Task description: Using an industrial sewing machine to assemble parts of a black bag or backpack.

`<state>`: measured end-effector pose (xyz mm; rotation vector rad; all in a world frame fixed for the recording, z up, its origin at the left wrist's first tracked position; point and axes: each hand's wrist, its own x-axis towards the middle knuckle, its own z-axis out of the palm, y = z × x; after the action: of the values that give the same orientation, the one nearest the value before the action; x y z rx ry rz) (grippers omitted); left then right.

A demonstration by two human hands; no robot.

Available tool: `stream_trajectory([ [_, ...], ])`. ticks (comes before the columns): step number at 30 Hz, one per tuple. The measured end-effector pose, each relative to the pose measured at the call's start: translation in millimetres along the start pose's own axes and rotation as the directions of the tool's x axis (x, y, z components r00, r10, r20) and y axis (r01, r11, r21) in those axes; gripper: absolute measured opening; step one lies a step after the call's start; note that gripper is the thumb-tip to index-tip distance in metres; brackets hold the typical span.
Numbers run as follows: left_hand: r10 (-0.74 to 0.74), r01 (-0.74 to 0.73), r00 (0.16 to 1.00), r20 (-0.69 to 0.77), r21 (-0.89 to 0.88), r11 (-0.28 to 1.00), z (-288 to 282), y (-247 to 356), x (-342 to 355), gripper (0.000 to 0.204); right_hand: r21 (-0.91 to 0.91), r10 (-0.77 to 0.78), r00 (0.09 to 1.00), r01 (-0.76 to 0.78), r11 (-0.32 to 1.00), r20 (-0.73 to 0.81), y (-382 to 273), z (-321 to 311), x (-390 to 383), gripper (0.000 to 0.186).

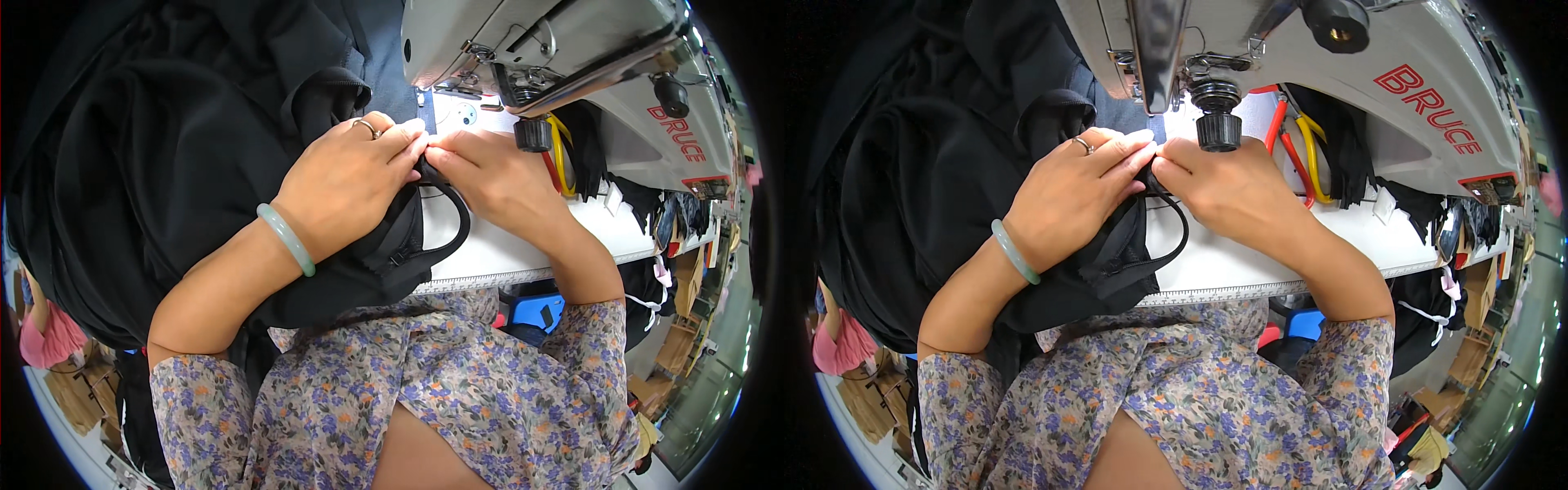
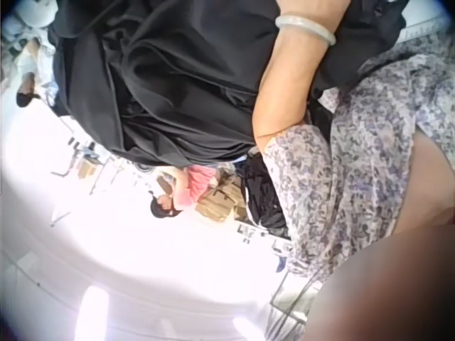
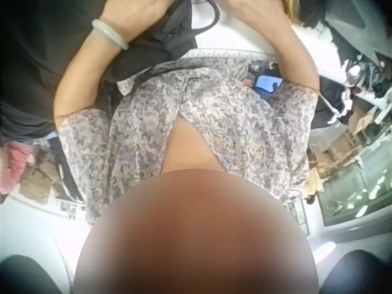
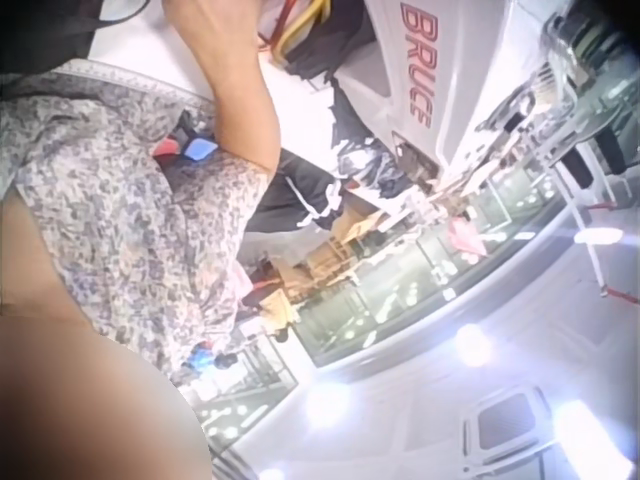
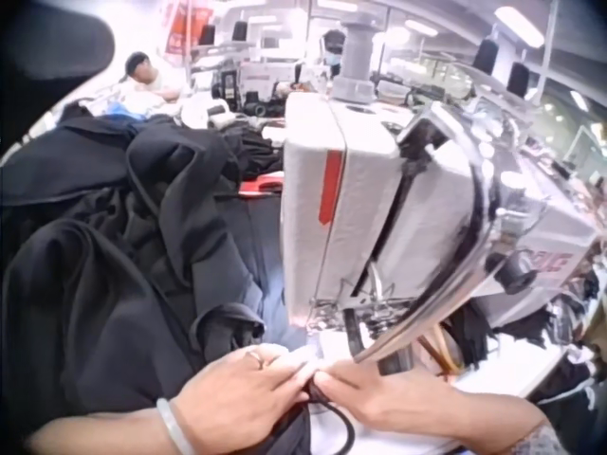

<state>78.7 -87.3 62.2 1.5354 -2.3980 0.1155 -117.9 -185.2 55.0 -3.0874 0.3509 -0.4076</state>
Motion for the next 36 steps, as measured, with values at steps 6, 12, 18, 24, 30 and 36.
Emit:
stream_trajectory([
  [6, 0.029, -0.030, 0.999, -0.021, -0.050, 0.998, 6, -5, -3, 0.029, 0.060, -0.028, 0.999, 0.030, 0.998, -0.035, 3, 6, -1, 0.024],
  [12, -0.046, 0.041, 0.999, -0.027, -0.142, 0.989, 8, -14, 7, 0.025, 0.004, 0.036, 0.999, -0.035, 0.999, -0.041, 7, 10, 0, 0.026],
  [18, -0.019, 0.007, 0.998, -0.065, -0.183, 0.983, 15, -44, 24, 0.014, 0.142, 0.097, 0.987, -0.078, 0.987, -0.127, 24, 26, 16, 0.020],
  [24, 0.059, -0.087, 0.994, -0.087, -0.359, 0.929, 4, -43, 21, 0.014, 0.376, 0.257, 0.965, -0.220, 0.900, -0.051, 14, 25, 11, 0.021],
  [30, 0.024, 0.021, 0.992, 0.128, -0.344, 0.939, -43, -9, -19, 0.036, 0.176, -0.202, 0.958, 0.239, 0.955, -0.205, 0, 20, 9, 0.024],
  [36, -0.194, 0.203, 0.921, 0.337, 0.010, 0.979, -69, 43, -44, 0.034, 0.168, -0.202, 0.939, 0.255, 0.952, -0.280, 7, 24, 8, 0.023],
])
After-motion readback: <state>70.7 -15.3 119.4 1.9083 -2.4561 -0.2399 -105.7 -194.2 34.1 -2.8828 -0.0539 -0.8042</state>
